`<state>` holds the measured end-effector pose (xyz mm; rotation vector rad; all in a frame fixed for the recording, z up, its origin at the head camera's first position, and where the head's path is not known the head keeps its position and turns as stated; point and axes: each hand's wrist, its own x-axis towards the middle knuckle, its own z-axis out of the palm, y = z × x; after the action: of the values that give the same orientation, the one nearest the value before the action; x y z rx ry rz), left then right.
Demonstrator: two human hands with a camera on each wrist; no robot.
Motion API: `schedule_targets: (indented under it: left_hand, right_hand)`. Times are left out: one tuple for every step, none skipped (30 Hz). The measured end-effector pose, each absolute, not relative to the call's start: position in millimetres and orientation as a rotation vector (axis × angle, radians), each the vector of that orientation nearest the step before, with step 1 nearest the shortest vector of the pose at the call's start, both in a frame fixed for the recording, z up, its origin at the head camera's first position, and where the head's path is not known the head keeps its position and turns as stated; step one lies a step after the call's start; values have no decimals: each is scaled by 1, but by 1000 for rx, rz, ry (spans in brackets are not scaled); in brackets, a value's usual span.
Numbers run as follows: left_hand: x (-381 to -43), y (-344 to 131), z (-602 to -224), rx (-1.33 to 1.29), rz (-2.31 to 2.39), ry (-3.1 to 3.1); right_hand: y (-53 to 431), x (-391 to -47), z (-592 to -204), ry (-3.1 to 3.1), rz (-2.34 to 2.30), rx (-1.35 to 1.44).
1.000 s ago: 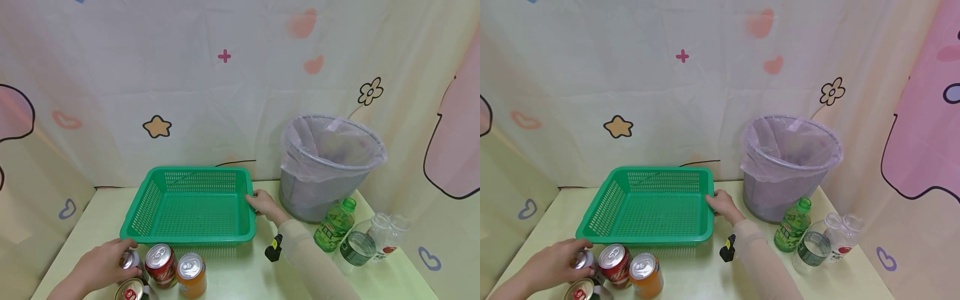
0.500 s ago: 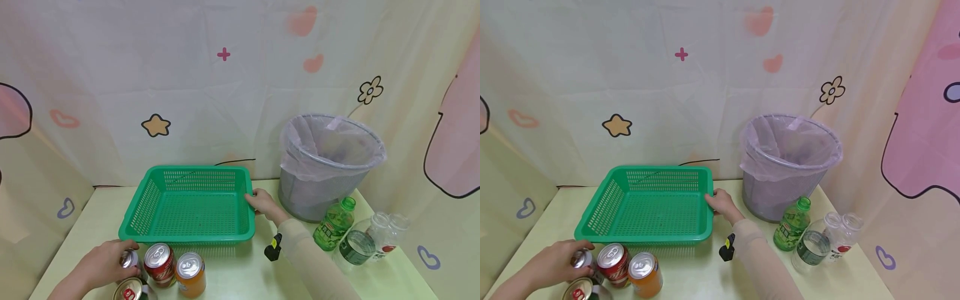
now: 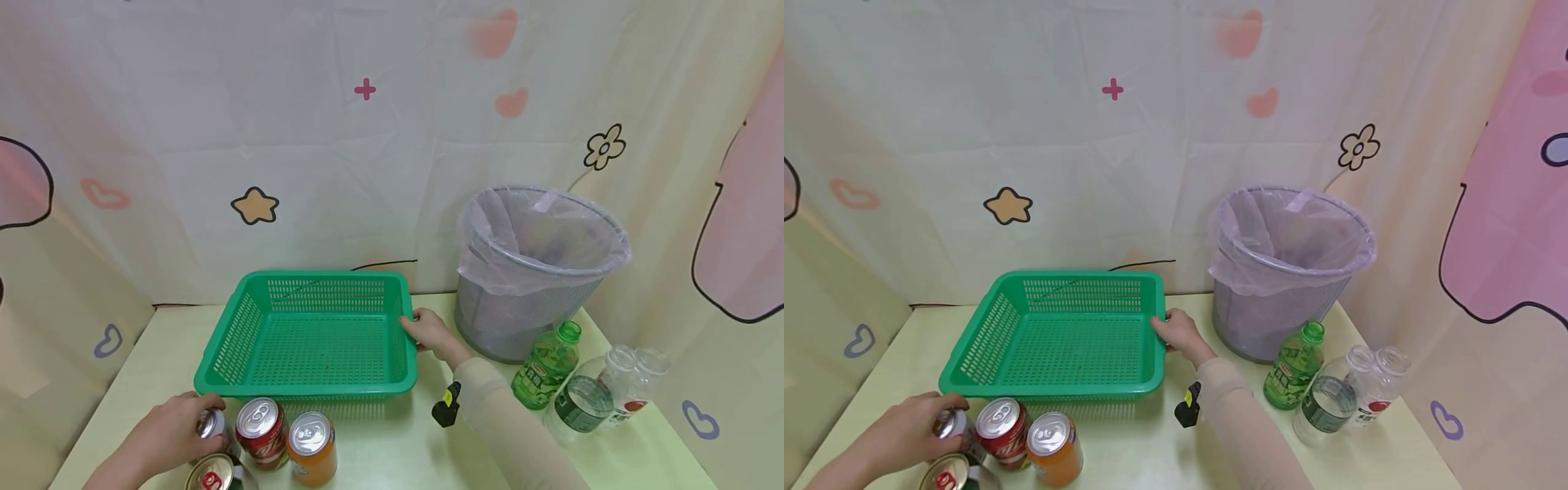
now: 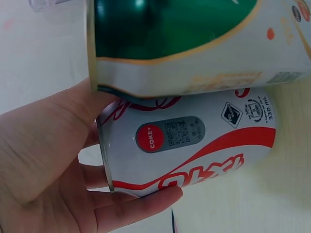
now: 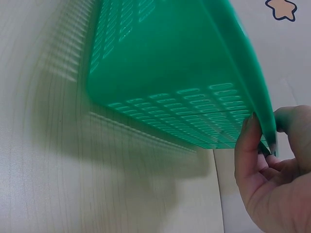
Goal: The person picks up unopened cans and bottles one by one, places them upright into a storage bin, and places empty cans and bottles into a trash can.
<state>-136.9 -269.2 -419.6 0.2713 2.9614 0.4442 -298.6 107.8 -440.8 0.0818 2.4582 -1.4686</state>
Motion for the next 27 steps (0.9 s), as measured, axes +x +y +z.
schedule_targets:
  left_hand:
    - [-137,-269,-420,275,436,2969]
    - [-137,-270,-420,279,431,2976]
    - [-137,-270,-421,278,428,2981]
    - [-137,-270,-421,280,424,2985]
    - [-137,-270,-421,280,420,2989]
    - [-137,-270,-421,283,416,2993]
    - [-137,-270,-421,284,413,2996]
    - [-137,-270,-421,285,409,2997]
    - [-137,-270,-421,285,406,2998]
    - [-137,-270,-420,285,401,3000]
    - [-136,-270,-420,284,397,3000]
    - [-136,-270,-420,286,394,3002]
    - [-136,-270,-420,289,392,3002]
    - [-136,-270,-420,292,390,3004]
    - [-136,-270,-419,294,388,3004]
    - [-136,-270,-419,295,387,3005]
    - [-135,-270,-419,298,385,3007]
    - [-135,-270,-419,304,382,3011]
    - [-135,-270,-419,307,379,3017]
    - [-135,-271,-419,311,374,3023]
    - [-135,-271,-418,315,370,3028]
    - [-135,-271,-418,321,366,3034]
    - [-134,-271,-417,319,361,3037]
    - [-134,-272,-417,315,354,3041]
    - [-134,-272,-416,316,352,3041]
    - [-134,-273,-415,320,348,3041]
    - [-134,-274,-414,323,345,3040]
  right_hand:
    - [108,-298,-441,2459,-1468,82]
    - [108,-298,-441,2459,-1468,84]
    - [108,-298,-441,2459,-1469,84]
    - [108,-298,-441,2459,-1470,83]
    - [108,-298,-441,2456,-1476,80]
    - [108,-298,-442,2453,-1483,77]
    - [108,-298,-443,2451,-1489,76]
    - [108,-298,-443,2447,-1497,76]
    - [108,-298,-443,2444,-1503,73]
    - [108,-298,-444,2442,-1508,70]
    - [108,-298,-444,2438,-1514,67]
    - [109,-298,-444,2439,-1515,65]
    - [108,-298,-444,2438,-1515,64]
    - [109,-298,-444,2437,-1516,64]
    - [108,-298,-444,2437,-1516,60]
    - [108,-298,-443,2435,-1519,57]
    - [108,-297,-443,2434,-1520,56]
    - [108,-297,-443,2434,-1520,54]
    - [108,-297,-443,2433,-1521,53]
    - [108,-297,-443,2433,-1522,50]
    - [108,-297,-443,2434,-1522,48]
    - [108,-297,-443,2435,-1521,48]
    - [108,-297,-443,2436,-1519,49]
    - [108,-297,-443,2437,-1518,50]
    - [109,-297,-443,2439,-1515,51]
    - [109,-298,-443,2442,-1513,54]
    - [109,-298,-443,2444,-1510,57]
